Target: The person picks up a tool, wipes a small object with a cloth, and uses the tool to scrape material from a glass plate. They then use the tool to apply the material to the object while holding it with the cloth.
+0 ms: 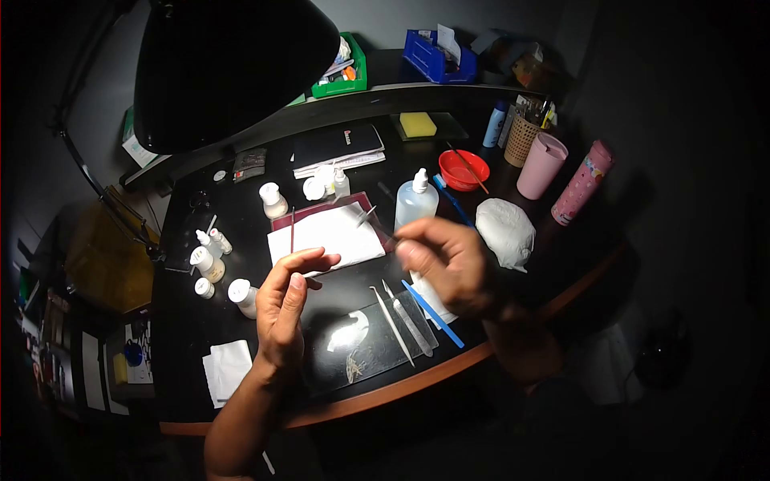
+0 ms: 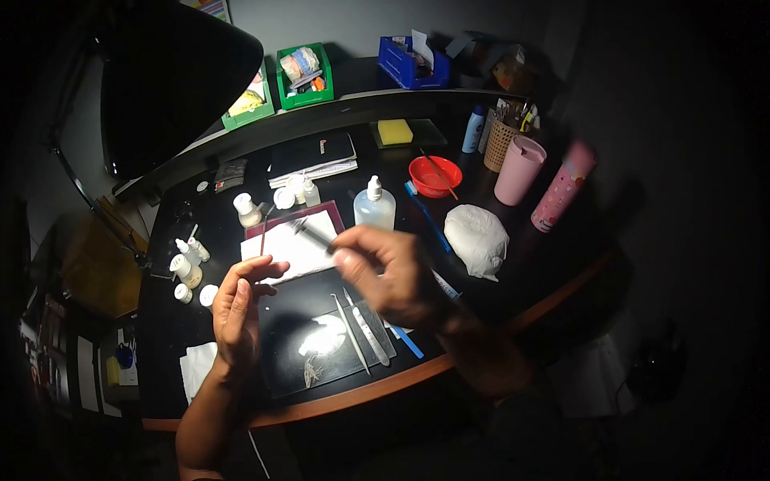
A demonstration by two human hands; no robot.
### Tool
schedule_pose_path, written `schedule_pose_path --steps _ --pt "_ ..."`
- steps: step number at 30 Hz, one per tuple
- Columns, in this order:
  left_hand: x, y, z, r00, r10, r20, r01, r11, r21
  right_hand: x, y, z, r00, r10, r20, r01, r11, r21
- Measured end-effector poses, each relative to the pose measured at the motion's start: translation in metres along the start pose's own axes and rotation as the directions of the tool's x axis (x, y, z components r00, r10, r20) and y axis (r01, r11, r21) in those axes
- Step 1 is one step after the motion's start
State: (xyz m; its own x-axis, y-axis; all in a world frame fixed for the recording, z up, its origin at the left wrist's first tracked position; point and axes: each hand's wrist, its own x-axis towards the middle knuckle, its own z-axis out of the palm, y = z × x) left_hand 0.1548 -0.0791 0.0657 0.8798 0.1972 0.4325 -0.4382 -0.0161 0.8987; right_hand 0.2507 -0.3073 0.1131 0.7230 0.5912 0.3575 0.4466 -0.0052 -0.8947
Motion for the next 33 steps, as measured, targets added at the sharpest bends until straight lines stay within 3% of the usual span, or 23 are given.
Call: schedule_pose_path --steps 2,4,6,9,12,20,27,33 --pt "0.003 0.005 -0.009 0.997 0.038 -0.062 -0.033 0.996 0.077 0.014 0.005 -0.039 0.937 -0.212 -0.276 0.178 0.974 -0.141" --pt "0.003 0.007 -0.017 0.995 0.062 -0.079 -0.053 0.992 0.113 0.03 0.019 -0.088 0.831 -0.283 -0.479 0.117 0.931 -0.347" --pt "0.004 0.009 -0.019 0.991 0.088 -0.103 -0.075 0.99 0.118 0.049 0.045 -0.141 0.761 -0.375 -0.53 0.037 0.84 -0.541" --pt "0.004 0.014 -0.015 0.987 0.116 -0.11 -0.103 0.988 0.117 0.067 0.092 -0.192 0.717 -0.215 -0.663 -0.205 0.844 -0.495" --pt "0.003 0.014 -0.016 0.988 0.119 -0.102 -0.105 0.985 0.135 0.072 0.132 -0.207 0.719 -0.16 -0.676 -0.301 0.805 -0.51" --pt "0.003 0.019 -0.022 0.984 0.127 -0.123 -0.095 0.968 0.233 0.075 0.136 -0.181 0.725 -0.14 -0.674 -0.423 0.681 -0.598" --pt "0.01 0.032 -0.05 0.886 0.32 -0.335 -0.227 0.93 0.288 0.078 0.155 -0.193 0.742 -0.122 -0.659 -0.429 0.669 -0.607" --pt "0.018 0.042 -0.078 0.793 0.369 -0.485 -0.251 0.923 0.292 0.078 0.162 -0.199 0.789 -0.12 -0.603 -0.373 0.686 -0.624"
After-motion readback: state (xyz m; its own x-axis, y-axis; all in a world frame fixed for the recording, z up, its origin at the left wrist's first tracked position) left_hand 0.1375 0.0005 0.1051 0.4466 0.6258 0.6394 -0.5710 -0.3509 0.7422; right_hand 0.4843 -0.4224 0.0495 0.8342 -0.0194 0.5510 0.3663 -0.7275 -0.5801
